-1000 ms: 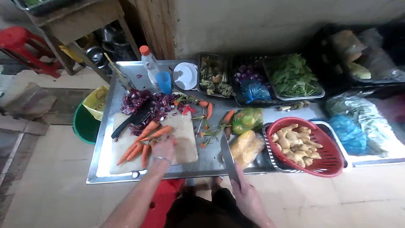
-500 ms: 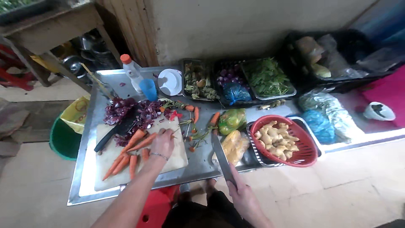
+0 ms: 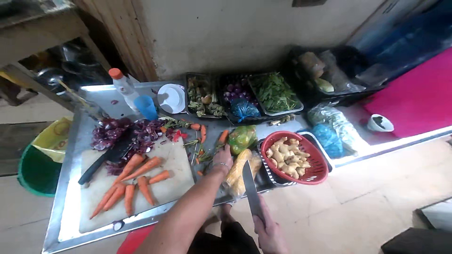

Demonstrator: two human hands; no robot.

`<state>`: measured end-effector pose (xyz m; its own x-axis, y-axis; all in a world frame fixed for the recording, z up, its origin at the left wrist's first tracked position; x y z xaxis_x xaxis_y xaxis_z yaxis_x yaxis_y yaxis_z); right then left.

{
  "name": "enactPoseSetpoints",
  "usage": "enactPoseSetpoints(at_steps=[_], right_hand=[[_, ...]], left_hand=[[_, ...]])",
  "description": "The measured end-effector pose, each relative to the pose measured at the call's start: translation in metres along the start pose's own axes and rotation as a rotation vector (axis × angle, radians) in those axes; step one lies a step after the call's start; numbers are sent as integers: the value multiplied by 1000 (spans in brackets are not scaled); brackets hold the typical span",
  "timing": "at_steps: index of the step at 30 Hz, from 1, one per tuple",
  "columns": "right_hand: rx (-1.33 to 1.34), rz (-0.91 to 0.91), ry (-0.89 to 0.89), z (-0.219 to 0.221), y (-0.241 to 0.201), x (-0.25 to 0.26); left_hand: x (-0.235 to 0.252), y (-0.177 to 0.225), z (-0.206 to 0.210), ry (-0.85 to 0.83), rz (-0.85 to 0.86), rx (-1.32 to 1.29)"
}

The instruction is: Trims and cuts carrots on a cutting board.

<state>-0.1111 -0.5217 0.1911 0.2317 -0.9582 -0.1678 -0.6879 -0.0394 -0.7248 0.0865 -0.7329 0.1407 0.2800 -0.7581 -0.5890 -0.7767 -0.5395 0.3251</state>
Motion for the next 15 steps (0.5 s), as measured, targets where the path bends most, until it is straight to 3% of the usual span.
enactPoseSetpoints(at_steps=[4,7,12,15], right_hand=[[73,-21,15,2,0,0],[123,-42,9,7,-4,8],[50,-125,-98,26,-20,32],[-41,-170,-215,46,-33,49]], left_hand=[[-9,-23,-12,-92,-147,-314],[-36,-65,-20,-151,-99,-601],[-81,-156,-32,99,12,-787],[-87,-195,-33,374,91,-649]])
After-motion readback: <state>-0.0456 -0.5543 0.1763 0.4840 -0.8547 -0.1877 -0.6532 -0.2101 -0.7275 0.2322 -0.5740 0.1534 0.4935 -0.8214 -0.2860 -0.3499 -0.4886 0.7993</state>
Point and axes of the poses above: each hand's wrist, its own x-axis towards the middle knuckle, its own z-axis out of the palm, y = z × x, the point moved 4 cm from there along x, towards the middle knuckle, and after that the axes turned 12 degrees about -z, right-handed, at the moved point
